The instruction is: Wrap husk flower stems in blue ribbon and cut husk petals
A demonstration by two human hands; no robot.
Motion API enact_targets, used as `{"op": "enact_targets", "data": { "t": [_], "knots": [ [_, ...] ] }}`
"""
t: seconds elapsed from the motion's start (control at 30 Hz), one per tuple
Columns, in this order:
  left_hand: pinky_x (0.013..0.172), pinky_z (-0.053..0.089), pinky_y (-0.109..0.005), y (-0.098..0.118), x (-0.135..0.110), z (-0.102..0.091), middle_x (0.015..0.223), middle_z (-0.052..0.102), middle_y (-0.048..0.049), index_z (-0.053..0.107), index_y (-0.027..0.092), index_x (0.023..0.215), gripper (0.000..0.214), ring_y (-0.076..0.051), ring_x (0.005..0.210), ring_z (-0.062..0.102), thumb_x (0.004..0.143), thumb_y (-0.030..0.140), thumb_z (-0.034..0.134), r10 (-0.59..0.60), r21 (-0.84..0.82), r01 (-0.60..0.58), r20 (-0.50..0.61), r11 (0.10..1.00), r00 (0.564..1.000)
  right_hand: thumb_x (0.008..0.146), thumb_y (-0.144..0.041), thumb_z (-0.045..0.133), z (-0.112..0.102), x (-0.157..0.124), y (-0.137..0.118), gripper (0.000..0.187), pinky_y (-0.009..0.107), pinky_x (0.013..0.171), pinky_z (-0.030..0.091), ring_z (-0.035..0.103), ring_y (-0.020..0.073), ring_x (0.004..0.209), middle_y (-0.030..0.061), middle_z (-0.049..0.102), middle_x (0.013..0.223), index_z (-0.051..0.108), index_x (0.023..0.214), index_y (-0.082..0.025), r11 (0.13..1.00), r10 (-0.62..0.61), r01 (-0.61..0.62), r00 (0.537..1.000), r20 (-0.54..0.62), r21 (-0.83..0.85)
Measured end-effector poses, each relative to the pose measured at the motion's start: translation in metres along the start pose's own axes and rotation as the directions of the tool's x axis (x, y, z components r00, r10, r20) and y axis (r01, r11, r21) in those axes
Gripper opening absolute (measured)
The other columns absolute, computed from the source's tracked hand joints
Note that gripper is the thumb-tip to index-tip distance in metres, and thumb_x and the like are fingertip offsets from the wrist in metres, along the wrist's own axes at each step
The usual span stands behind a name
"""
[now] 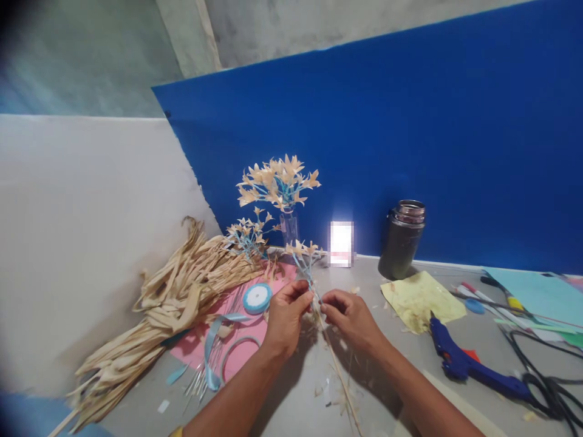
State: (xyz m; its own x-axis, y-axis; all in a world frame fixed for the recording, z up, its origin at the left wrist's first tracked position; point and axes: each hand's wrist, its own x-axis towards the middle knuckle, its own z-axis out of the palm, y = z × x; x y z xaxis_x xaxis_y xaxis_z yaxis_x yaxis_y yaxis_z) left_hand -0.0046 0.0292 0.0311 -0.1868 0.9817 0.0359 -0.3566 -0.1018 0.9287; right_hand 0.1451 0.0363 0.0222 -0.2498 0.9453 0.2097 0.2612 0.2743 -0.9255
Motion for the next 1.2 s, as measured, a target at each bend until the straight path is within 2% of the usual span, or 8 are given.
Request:
{"op": "enact_targets", "data": {
  "t": [0.13,0.23,0.3,0.43,0.53,0.93,1.07,1.2],
  "knots": [
    [0.054,0.037,-0.022,0.002,0.001,-0.001,0.069,0.060,0.0019,0.070,0.016,0.082,0.020,-0.008,0.056,0.047,0.063,0.020,0.073,0.024,0.012,-0.024,-0.027,1.000,0.999,0.081,-0.035,0.063,0.006,-0.005,-0.006,0.016,0.026,0.059,0.049,0.064,0.0161,0.061,-0.0002,0.066,0.067,0.067,0.077,-0.019,0.997,-0.062,0.061,0.998,-0.009,-0.043],
    [0.053,0.035,-0.022,0.003,0.003,-0.003,0.064,0.057,0.0034,0.069,0.016,0.076,0.014,-0.008,0.054,0.045,0.063,0.019,0.072,0.055,0.033,-0.053,-0.060,0.998,0.997,0.080,-0.037,0.065,0.009,-0.012,-0.019,0.018,0.027,0.059,0.051,0.067,0.0169,0.061,0.0007,0.068,0.068,0.065,0.078,-0.019,0.999,-0.033,0.035,0.997,-0.071,0.035],
    [0.053,0.035,-0.023,0.003,0.005,-0.005,0.060,0.056,0.0035,0.068,0.016,0.073,0.011,-0.009,0.053,0.045,0.063,0.020,0.071,0.073,0.071,-0.068,-0.065,0.995,0.995,0.078,-0.039,0.066,0.013,-0.016,-0.026,0.020,0.026,0.057,0.051,0.066,0.0162,0.056,0.0001,0.068,0.061,0.061,0.077,-0.020,0.991,0.050,-0.044,0.997,-0.051,0.129],
    [0.054,0.037,-0.025,0.004,0.005,-0.006,0.056,0.056,0.0026,0.065,0.016,0.070,0.010,-0.010,0.052,0.047,0.066,0.024,0.071,0.039,0.071,-0.038,-0.007,0.997,0.999,0.071,-0.046,0.072,0.029,-0.019,-0.027,0.030,0.025,0.049,0.051,0.065,0.0160,0.048,-0.0005,0.067,0.053,0.056,0.074,-0.021,0.917,0.237,-0.262,0.965,0.116,0.301],
    [0.055,0.037,-0.024,0.005,0.003,-0.005,0.054,0.055,0.0025,0.064,0.016,0.064,0.015,-0.010,0.052,0.047,0.068,0.028,0.071,0.031,0.083,-0.035,0.046,0.996,0.998,0.067,-0.045,0.074,0.039,-0.018,-0.019,0.031,0.024,0.046,0.050,0.065,0.0150,0.046,-0.0013,0.068,0.053,0.054,0.071,-0.021,0.882,0.292,-0.319,0.948,0.129,0.347],
    [0.057,0.042,-0.024,-0.002,-0.002,-0.002,0.066,0.065,-0.0021,0.072,0.015,0.075,0.014,-0.013,0.059,0.055,0.062,0.019,0.073,-0.005,0.184,-0.002,0.037,0.983,0.999,0.066,-0.032,0.062,0.039,-0.016,-0.020,0.012,0.022,0.040,0.047,0.061,0.0137,0.040,-0.0023,0.065,0.046,0.055,0.064,-0.022,0.899,0.309,-0.314,0.949,0.067,0.305],
    [0.056,0.041,-0.023,-0.003,0.002,-0.005,0.062,0.062,0.0003,0.069,0.016,0.069,0.008,-0.011,0.056,0.052,0.063,0.020,0.073,0.030,0.178,-0.045,0.090,0.983,0.995,0.072,-0.035,0.061,0.031,-0.014,-0.021,0.017,0.021,0.038,0.042,0.062,0.0139,0.041,0.0003,0.068,0.055,0.059,0.065,-0.020,0.928,0.301,-0.313,0.950,0.087,0.205],
    [0.063,0.043,-0.024,-0.003,0.005,-0.007,0.065,0.063,0.0001,0.068,0.016,0.070,0.010,-0.011,0.062,0.054,0.063,0.020,0.075,0.066,0.137,-0.084,0.133,0.987,0.989,0.078,-0.040,0.062,0.012,-0.008,-0.021,0.024,0.024,0.048,0.044,0.059,0.0132,0.048,0.0011,0.067,0.060,0.065,0.068,-0.018,0.993,0.112,-0.118,0.980,-0.166,-0.027]
  ]
}}
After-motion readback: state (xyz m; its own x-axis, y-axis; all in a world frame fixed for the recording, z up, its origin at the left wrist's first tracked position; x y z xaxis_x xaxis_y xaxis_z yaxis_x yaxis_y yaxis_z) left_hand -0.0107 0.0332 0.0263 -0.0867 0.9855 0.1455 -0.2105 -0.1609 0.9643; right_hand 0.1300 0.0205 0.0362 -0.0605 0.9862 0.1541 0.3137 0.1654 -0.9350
